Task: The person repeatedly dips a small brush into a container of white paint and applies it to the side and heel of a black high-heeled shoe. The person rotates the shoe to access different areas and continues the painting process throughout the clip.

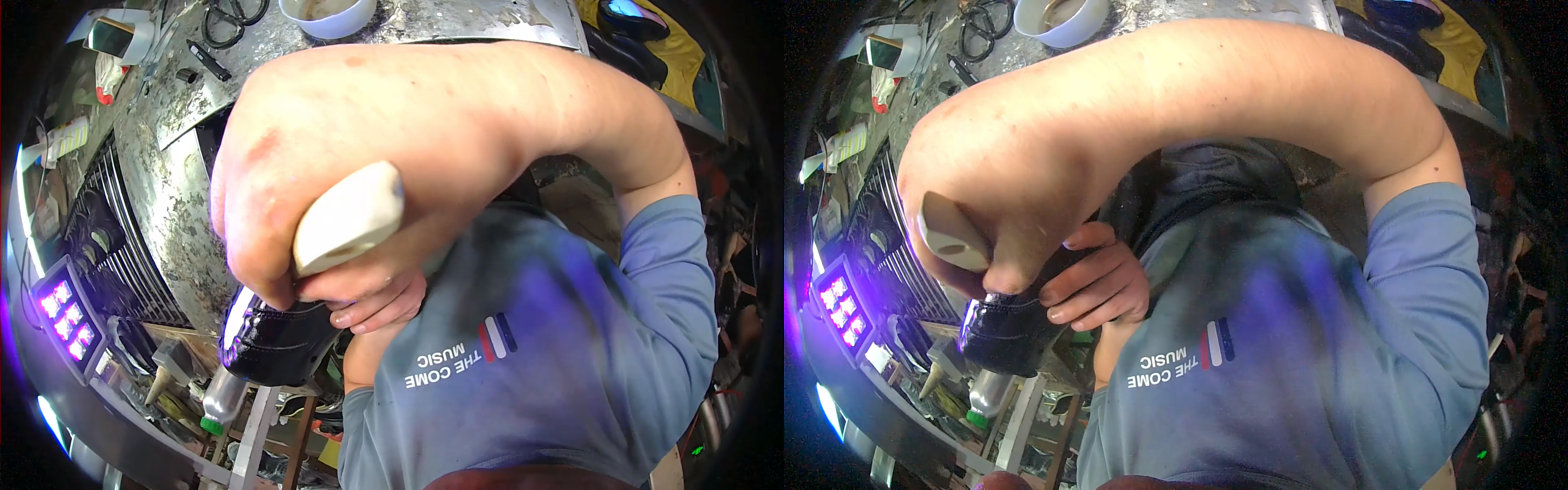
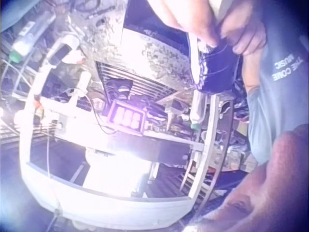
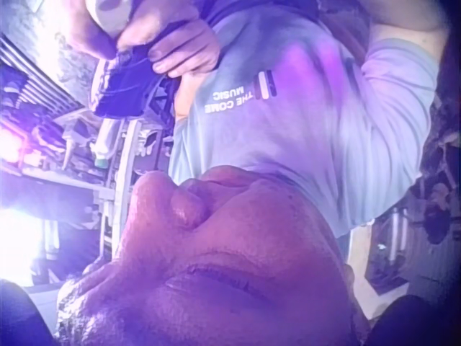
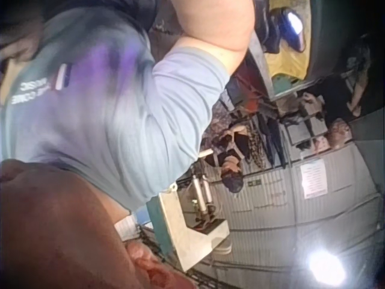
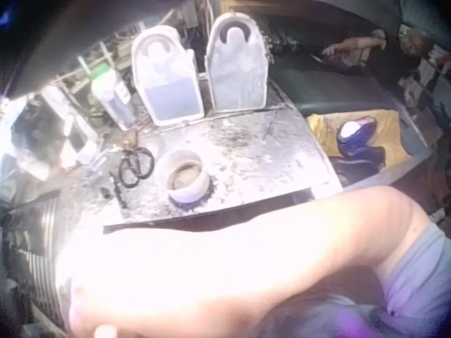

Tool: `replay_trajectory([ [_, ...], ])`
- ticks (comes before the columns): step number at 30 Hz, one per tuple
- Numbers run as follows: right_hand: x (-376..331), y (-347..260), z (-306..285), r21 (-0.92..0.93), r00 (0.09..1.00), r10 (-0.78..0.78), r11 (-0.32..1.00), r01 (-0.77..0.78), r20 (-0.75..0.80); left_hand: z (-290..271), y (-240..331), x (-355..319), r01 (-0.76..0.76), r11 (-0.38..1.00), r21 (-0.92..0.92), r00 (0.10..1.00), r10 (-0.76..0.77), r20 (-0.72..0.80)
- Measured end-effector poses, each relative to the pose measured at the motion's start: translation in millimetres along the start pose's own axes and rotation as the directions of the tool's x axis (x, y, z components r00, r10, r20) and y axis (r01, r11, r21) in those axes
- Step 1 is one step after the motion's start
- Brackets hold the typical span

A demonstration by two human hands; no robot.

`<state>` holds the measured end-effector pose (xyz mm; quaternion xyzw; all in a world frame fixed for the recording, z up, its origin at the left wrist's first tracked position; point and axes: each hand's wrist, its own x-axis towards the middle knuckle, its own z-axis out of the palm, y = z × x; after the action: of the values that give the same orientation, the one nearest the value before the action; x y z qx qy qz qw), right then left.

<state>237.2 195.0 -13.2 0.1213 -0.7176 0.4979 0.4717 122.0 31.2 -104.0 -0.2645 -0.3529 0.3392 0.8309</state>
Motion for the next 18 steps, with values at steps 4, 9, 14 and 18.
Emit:
replay_trajectory([
  [4, 0, -7, -8, -0.068, 0.998, 0.058, 0.996, -0.056, 0.028, 1, -2, -1, -0.007, 0.999, 0.033, 1.0, 0.007, 0.008],
  [9, 1, -13, -18, -0.14, 0.991, 0.125, 0.983, -0.118, 0.044, -4, 0, -5, 0.003, 1.0, 0.017, 0.997, -0.004, 0.083],
  [14, 5, -22, -28, -0.222, 0.978, 0.198, 0.959, -0.179, 0.067, -2, -2, -2, 0.009, 1.0, 0.028, 0.998, -0.011, 0.069],
  [18, 9, -33, -38, -0.284, 0.966, 0.249, 0.933, -0.22, 0.068, -2, -6, -2, -0.012, 1.0, 0.008, 0.997, 0.012, 0.073],
])
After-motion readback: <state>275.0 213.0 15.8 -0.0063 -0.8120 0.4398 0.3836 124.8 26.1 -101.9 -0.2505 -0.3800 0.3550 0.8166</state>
